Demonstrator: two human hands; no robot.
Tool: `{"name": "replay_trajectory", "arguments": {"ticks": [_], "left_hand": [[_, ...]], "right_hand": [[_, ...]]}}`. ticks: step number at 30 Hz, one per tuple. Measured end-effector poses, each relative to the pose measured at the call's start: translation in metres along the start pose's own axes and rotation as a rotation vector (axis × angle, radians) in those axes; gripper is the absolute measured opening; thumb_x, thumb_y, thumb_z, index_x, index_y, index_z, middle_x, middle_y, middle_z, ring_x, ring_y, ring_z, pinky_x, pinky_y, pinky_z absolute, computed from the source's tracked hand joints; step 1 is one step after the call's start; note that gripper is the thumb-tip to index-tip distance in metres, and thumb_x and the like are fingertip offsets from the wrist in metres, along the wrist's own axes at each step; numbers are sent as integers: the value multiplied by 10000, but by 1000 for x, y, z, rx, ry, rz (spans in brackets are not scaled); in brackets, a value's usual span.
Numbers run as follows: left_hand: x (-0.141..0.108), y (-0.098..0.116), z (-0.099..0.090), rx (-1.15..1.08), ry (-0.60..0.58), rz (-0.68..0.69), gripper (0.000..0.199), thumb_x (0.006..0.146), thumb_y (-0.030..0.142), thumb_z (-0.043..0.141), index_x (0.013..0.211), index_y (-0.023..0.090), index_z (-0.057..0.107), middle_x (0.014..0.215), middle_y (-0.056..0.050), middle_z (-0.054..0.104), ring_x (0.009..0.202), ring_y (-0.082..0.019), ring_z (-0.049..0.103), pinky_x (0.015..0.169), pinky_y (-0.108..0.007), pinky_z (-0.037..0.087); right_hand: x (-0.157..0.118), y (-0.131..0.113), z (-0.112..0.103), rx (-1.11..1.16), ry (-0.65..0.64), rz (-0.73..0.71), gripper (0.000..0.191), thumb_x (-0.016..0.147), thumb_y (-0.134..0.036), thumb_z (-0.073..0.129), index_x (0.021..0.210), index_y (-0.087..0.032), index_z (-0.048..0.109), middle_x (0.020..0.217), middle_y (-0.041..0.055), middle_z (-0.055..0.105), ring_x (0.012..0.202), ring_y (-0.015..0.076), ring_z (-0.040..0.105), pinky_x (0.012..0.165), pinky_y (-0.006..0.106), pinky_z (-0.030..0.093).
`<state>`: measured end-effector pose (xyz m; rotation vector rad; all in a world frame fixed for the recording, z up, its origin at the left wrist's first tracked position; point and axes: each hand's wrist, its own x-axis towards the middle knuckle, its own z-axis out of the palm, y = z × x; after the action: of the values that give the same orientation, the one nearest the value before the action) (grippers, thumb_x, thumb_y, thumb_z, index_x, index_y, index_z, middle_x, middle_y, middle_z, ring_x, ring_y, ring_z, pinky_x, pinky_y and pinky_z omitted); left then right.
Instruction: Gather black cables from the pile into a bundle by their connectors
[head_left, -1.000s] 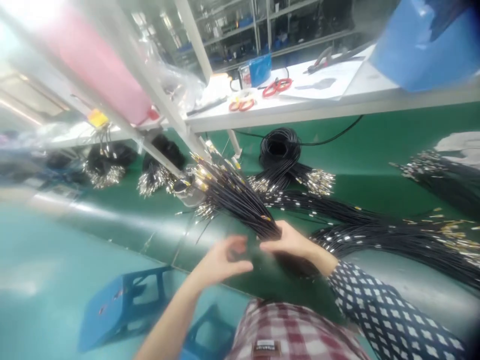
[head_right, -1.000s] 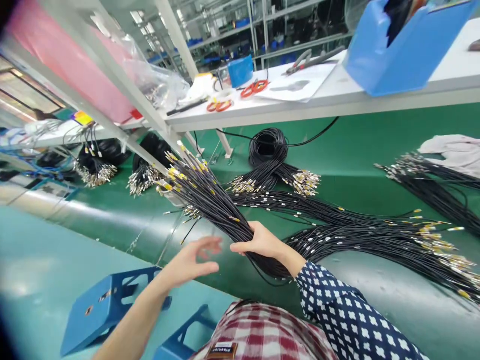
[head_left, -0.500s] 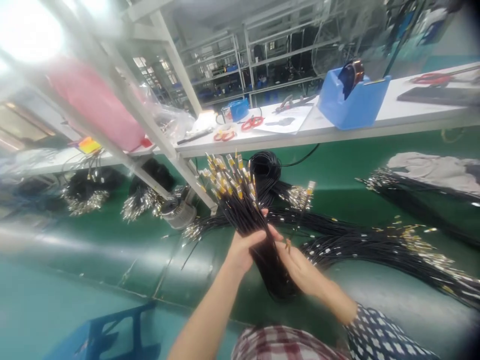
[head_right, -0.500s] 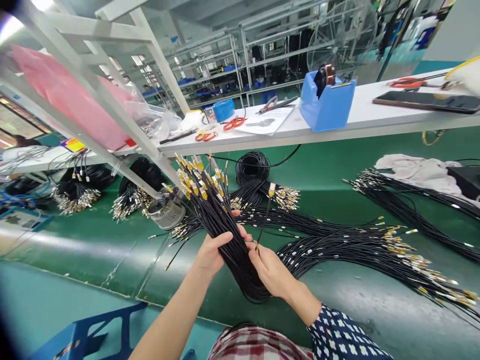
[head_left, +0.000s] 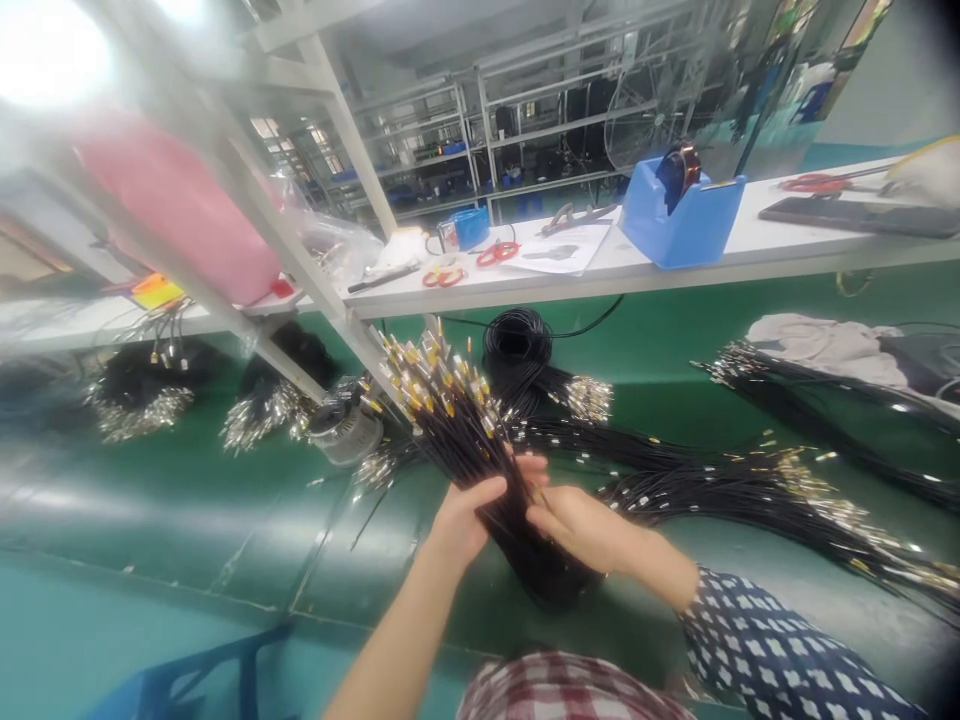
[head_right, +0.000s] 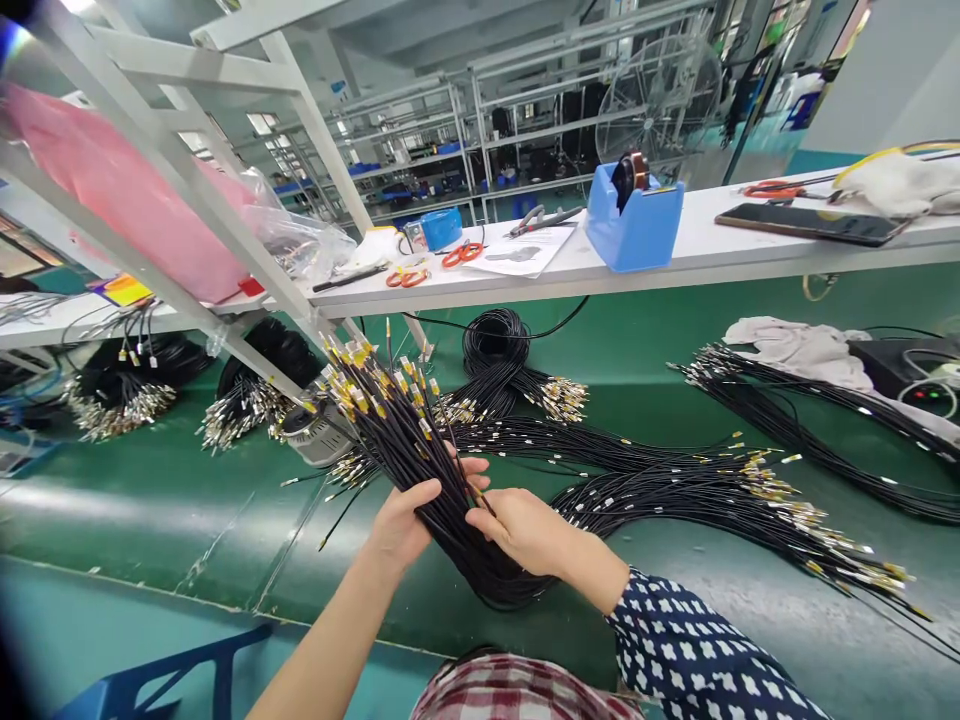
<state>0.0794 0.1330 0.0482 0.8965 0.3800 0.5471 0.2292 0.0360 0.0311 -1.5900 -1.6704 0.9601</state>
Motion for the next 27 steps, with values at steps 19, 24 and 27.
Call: {"name": "replay_trajectory", "arguments": {"ticks": [19, 24, 27], "left_hand": [[-15, 36, 39, 368, 81, 184, 230, 601, 293, 833, 768, 200, 706, 907, -39, 706, 952, -265, 641, 884, -391, 499], [-2, 17, 31, 377, 89, 135, 281, 569, 265, 856, 777, 197, 679, 808, -21, 686, 822, -220, 636, 810, -367, 507], [2, 9, 24, 301, -55, -59, 278, 637, 273, 812, 813, 203, 607, 684, -1, 635, 628, -177, 593, 658, -340, 486]], "right_hand": [[25, -136, -72, 113, 547, -273, 466, 1012, -447, 358, 617, -201, 357, 502, -65, 346, 465, 62, 345, 493, 201, 262], [14, -126, -71, 275, 501, -217, 470, 975, -537, 403, 661, -187, 418, 549, -63, 412, 482, 55, 421, 488, 176, 337], [-11, -84, -69, 491, 442, -121, 316, 920, -506, 546, 937, -193, 511, 747, -40, 564, 594, 83, 583, 562, 197, 467]]}}
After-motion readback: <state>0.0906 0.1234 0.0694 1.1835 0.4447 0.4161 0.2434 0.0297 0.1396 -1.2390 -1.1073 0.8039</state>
